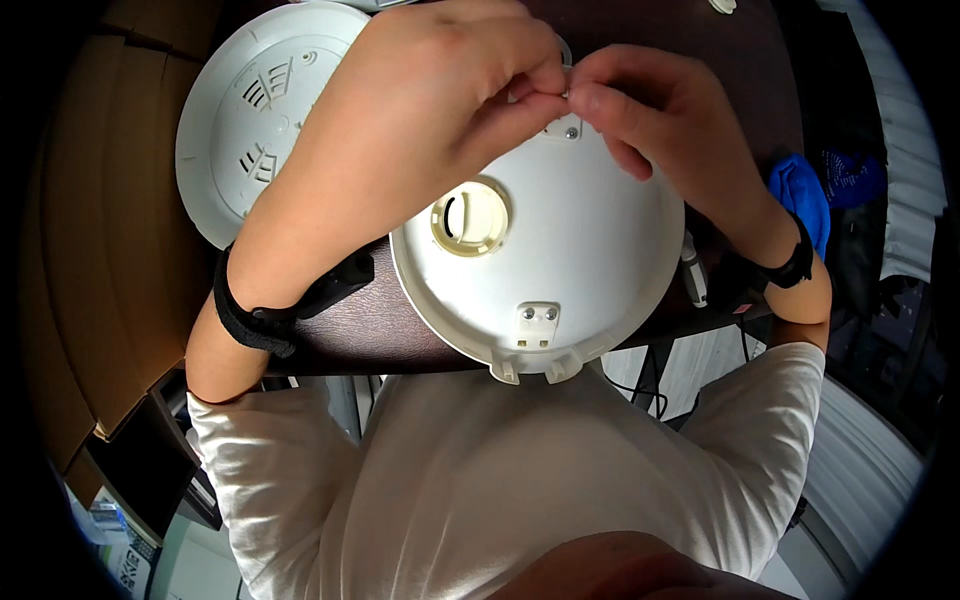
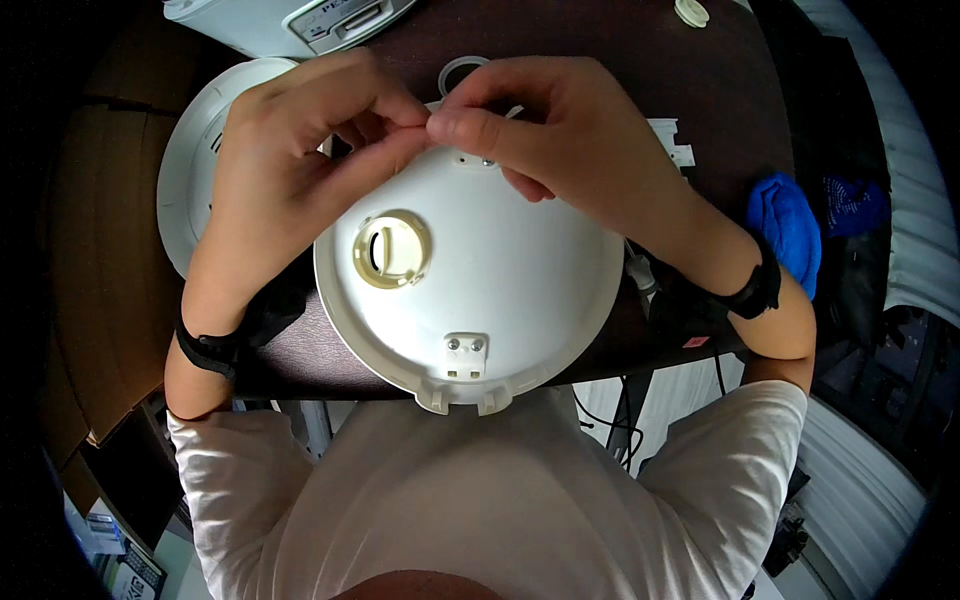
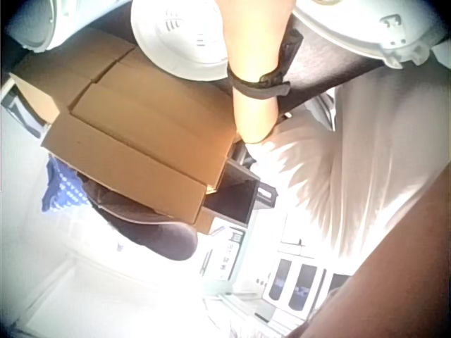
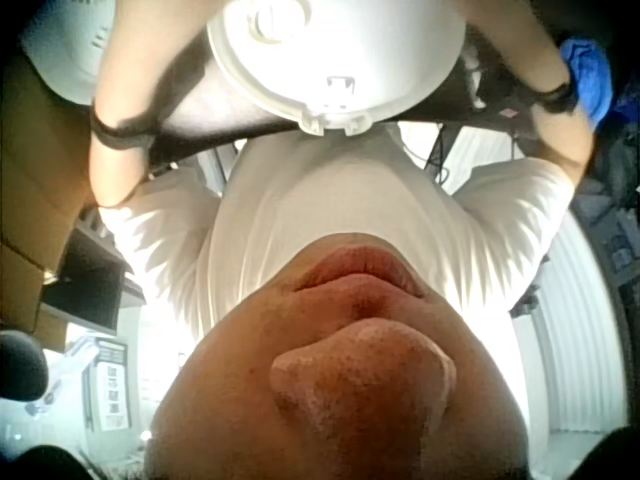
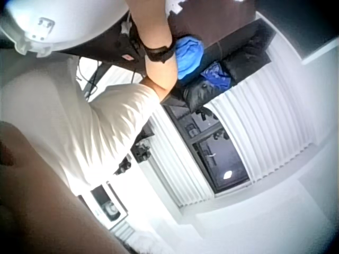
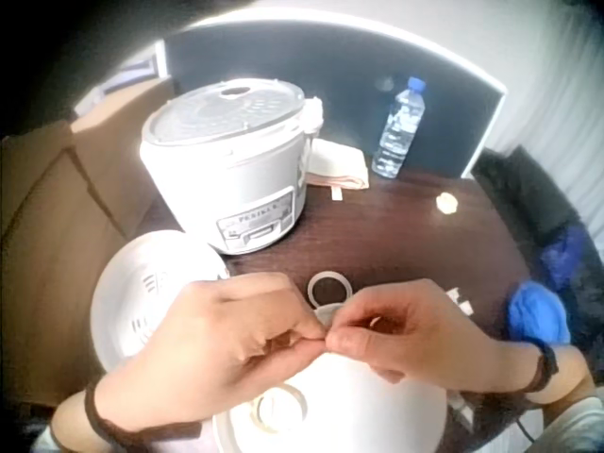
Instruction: The person assembles a white ceiling light fixture on a table. They use a screwdriver to attach mounting brackets and secure screws into the fixture base, handling small plastic parts and aligning components throughout the process.
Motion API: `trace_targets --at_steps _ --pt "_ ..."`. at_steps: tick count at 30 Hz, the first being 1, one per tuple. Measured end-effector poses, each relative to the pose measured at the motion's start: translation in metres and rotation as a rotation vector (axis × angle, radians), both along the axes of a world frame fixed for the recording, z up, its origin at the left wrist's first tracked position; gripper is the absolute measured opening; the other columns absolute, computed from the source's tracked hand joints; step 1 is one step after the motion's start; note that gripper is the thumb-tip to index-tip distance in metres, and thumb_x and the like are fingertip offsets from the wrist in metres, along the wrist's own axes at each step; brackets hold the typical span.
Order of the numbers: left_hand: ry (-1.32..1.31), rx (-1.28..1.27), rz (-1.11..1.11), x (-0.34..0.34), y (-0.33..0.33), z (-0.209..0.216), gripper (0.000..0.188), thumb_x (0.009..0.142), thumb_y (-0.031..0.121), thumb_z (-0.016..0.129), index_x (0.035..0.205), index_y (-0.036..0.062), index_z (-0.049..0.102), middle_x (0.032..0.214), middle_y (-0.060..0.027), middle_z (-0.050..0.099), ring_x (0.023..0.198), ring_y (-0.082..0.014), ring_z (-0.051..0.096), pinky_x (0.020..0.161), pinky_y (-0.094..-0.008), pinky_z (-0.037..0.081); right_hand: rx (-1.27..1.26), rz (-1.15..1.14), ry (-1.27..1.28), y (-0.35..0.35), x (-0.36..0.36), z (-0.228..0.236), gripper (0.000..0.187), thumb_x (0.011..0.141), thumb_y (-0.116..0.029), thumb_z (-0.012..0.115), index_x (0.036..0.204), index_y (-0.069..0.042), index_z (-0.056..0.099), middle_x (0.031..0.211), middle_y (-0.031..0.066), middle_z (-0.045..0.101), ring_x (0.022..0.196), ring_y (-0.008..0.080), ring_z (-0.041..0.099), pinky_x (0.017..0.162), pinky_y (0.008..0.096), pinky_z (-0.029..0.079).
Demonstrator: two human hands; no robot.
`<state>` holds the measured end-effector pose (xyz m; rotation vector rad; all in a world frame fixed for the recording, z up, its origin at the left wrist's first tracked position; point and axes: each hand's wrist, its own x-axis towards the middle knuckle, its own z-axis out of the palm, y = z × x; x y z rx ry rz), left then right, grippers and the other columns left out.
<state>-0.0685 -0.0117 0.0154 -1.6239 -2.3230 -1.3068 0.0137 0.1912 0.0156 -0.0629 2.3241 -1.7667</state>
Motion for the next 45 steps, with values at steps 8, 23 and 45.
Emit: trace_targets --at_steps 8,23,45 --pt "0.012 -0.085 -0.006 -0.001 -0.001 0.004 0.02 0.079 0.014 0.079 0.091 0.0014 0.069 0.078 -0.0057 0.065 0.063 -0.0164 0.063 0.057 -0.0259 0.049 0.122 -0.054 0.046 -0.006 0.003 0.009 0.013 0.091 -0.016 0.066 0.091 -0.003 0.071 0.063 -0.0024 0.059 0.052 0.0038 0.051 0.047 0.0203 0.039" --pt "-0.162 -0.376 -0.009 -0.017 -0.007 -0.016 0.023 0.095 0.015 0.055 0.101 -0.0044 0.066 0.076 -0.0228 0.064 0.067 -0.037 0.061 0.064 -0.0394 0.049 0.937 0.402 0.744 0.009 -0.004 -0.02 0.011 0.086 -0.015 0.066 0.085 -0.006 0.06 0.082 0.0064 0.056 0.063 0.0234 0.063 0.056 0.0341 0.052" --pt "-0.099 -0.372 0.002 -0.011 -0.009 -0.013 0.019 0.094 0.012 0.056 0.099 -0.0027 0.068 0.077 -0.0232 0.063 0.07 -0.0389 0.062 0.064 -0.0407 0.049 1.207 0.518 0.834 -0.001 0.004 -0.011 0.01 0.079 -0.01 0.063 0.081 -0.006 0.054 0.082 0.0042 0.054 0.064 0.0162 0.064 0.053 0.0285 0.052"
